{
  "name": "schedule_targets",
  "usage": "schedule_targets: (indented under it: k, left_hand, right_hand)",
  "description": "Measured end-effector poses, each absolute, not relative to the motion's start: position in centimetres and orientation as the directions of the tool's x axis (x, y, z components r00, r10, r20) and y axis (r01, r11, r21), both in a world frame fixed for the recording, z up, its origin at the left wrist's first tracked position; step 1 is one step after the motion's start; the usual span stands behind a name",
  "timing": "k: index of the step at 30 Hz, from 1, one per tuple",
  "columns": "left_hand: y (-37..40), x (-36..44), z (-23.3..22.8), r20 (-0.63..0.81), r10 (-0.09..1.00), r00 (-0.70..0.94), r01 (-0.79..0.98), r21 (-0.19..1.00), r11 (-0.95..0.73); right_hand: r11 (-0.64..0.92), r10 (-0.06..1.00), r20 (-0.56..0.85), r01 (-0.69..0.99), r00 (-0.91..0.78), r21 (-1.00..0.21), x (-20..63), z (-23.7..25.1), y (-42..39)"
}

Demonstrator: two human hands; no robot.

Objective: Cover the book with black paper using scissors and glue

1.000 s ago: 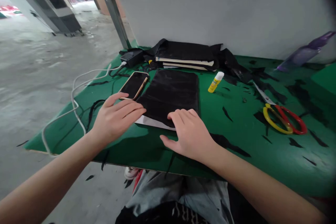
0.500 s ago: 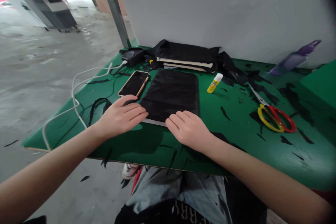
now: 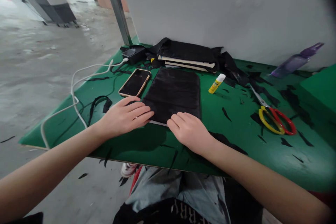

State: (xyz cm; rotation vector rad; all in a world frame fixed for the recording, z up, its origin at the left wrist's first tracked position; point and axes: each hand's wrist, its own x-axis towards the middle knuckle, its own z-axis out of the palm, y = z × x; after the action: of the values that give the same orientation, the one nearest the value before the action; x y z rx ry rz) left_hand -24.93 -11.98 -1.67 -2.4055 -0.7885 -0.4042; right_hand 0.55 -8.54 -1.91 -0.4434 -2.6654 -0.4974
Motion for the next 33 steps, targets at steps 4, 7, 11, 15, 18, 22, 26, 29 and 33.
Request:
schedule_targets:
  k: [4, 7, 11, 15, 18, 22, 26, 29, 33]
  left_hand:
    - [-12.0, -23.1, -1.8, 0.441, 0.410, 0.799, 0.587, -0.421, -0.692]
    - [-11.9, -21.9, -1.9, 0.434, 0.391, 0.812, 0.565, -0.415, -0.713]
    - [-11.6, -21.4, -1.7, 0.470, 0.398, 0.788, 0.592, -0.401, -0.699]
    - [-11.5, -21.4, -1.6, 0.484, 0.403, 0.777, 0.605, -0.396, -0.691]
    - [-11.4, -21.5, -1.8, 0.483, 0.407, 0.775, 0.609, -0.404, -0.682]
    - [-11.3, -21.6, -2.1, 0.474, 0.386, 0.791, 0.588, -0.419, -0.692]
    - [-11.3, -21.8, -2.2, 0.472, 0.340, 0.813, 0.549, -0.430, -0.716]
    - [-11.3, -22.4, -2.1, 0.473, 0.297, 0.829, 0.517, -0.451, -0.727]
    - [-11.3, -23.6, -2.1, 0.461, 0.284, 0.840, 0.506, -0.480, -0.717]
  right_hand:
    - [0.871, 0.266, 0.447, 0.412, -0.854, 0.268, 0.4, -2.2, -8.6]
    - [0.848, 0.349, 0.437, 0.478, -0.829, 0.228, 0.5, -2.1, -8.7]
    - [0.837, 0.501, 0.339, 0.545, -0.796, 0.043, 1.1, -0.9, -8.6]
    - [0.861, 0.500, 0.349, 0.497, -0.793, -0.104, 1.6, 0.0, -8.2]
    - [0.904, 0.395, 0.403, 0.427, -0.826, -0.010, 1.6, -0.2, -7.8]
    - [0.945, 0.178, 0.407, 0.271, -0.896, 0.184, 1.8, -1.0, -7.5]
    - [0.920, 0.015, 0.424, 0.179, -0.905, 0.348, 2.3, -1.6, -7.5]
    - [0.905, 0.014, 0.431, 0.195, -0.902, 0.378, 2.5, -2.0, -7.5]
    - [0.914, 0.035, 0.402, 0.192, -0.915, 0.357, 2.5, -2.2, -7.6]
